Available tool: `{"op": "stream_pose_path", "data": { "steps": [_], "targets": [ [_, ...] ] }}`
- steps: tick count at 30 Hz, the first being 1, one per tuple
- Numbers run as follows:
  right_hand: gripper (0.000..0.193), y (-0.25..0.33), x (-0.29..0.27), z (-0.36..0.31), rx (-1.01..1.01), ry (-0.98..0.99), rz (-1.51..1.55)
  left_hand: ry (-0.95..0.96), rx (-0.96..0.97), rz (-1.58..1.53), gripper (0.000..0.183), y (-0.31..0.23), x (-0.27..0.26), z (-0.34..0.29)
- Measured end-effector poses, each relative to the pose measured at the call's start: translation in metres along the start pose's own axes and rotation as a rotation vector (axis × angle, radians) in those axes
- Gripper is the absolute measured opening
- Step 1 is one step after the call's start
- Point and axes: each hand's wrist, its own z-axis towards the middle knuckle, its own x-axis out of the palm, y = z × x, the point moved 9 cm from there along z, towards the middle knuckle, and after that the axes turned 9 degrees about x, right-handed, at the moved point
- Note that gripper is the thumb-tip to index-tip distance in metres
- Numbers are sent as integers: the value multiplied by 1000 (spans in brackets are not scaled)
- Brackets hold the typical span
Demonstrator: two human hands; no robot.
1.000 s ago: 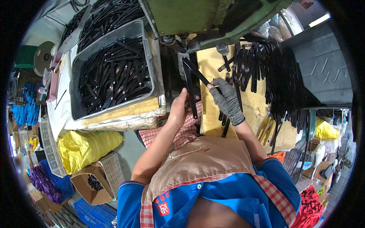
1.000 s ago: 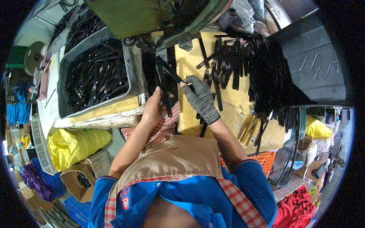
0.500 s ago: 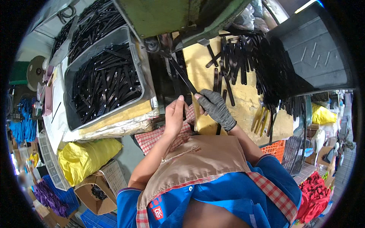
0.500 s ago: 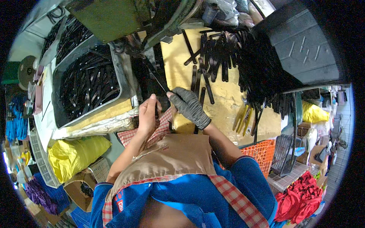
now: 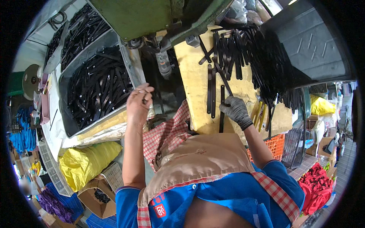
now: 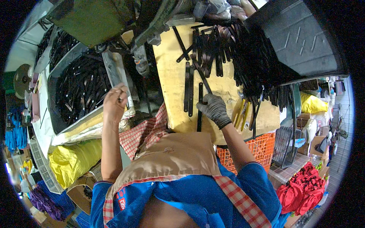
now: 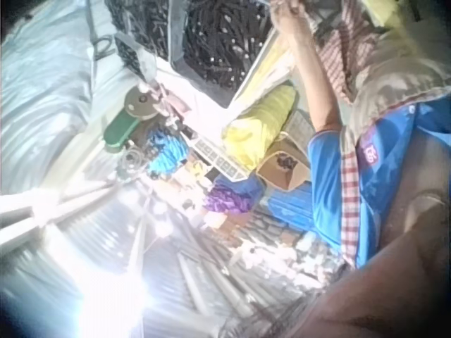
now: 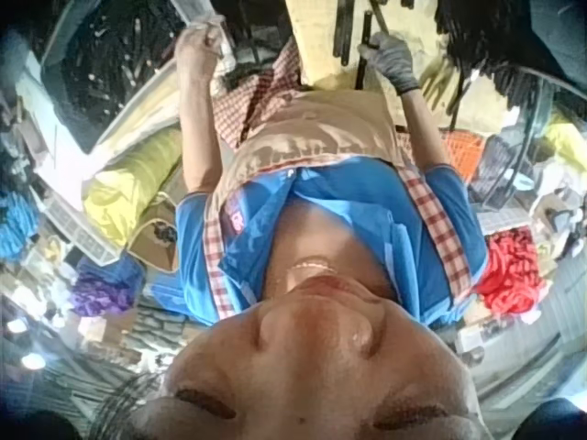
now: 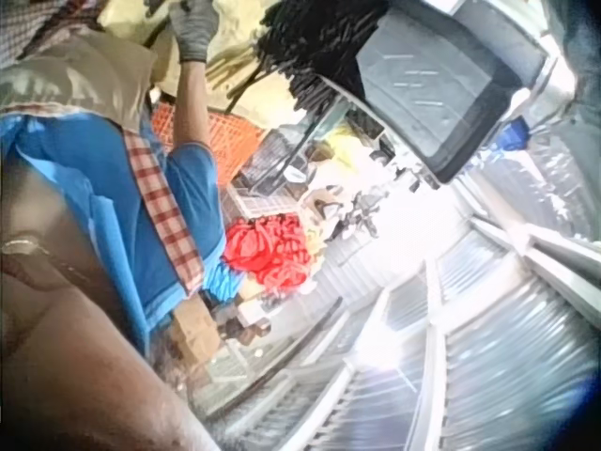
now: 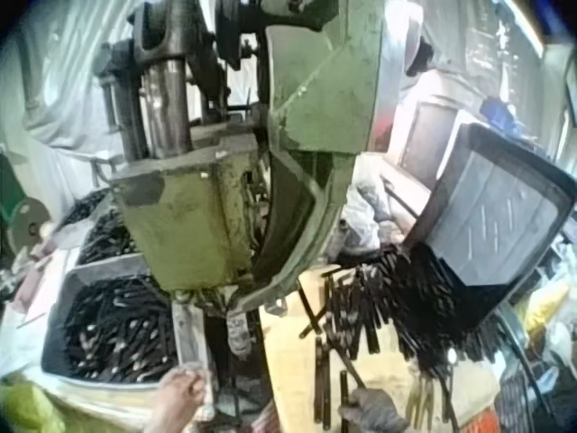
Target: The person repeatedly picks black plastic rods from a bin, inserts them into a press machine, and removes the assembled parts. The person places the finished items into a pile on the workbench.
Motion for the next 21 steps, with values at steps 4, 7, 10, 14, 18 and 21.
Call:
{"op": "stream_pose_path", "data": {
  "steps": [4, 7, 10, 14, 18, 21],
  "targets": [
    [22, 5, -10, -1, -126, -187, 364, 181, -175, 61, 30, 33, 24, -22],
    [22, 72, -25, -4, -211, -136, 636, 301, -254, 125, 31, 44, 36, -26],
    [21, 136, -27, 12, -338, -98, 597, 300, -313, 144, 28, 50, 41, -28],
    [22, 189, -18, 31, -447, -143, 592, 266, -302, 126, 31, 48, 36, -27],
    [25, 177, 14, 46, -109, 247, 702, 205, -263, 99, 37, 48, 23, -21],
    [28, 159, -3, 39, -372, -24, 555, 111, -293, 136, 40, 40, 20, -19]
  ]
}}
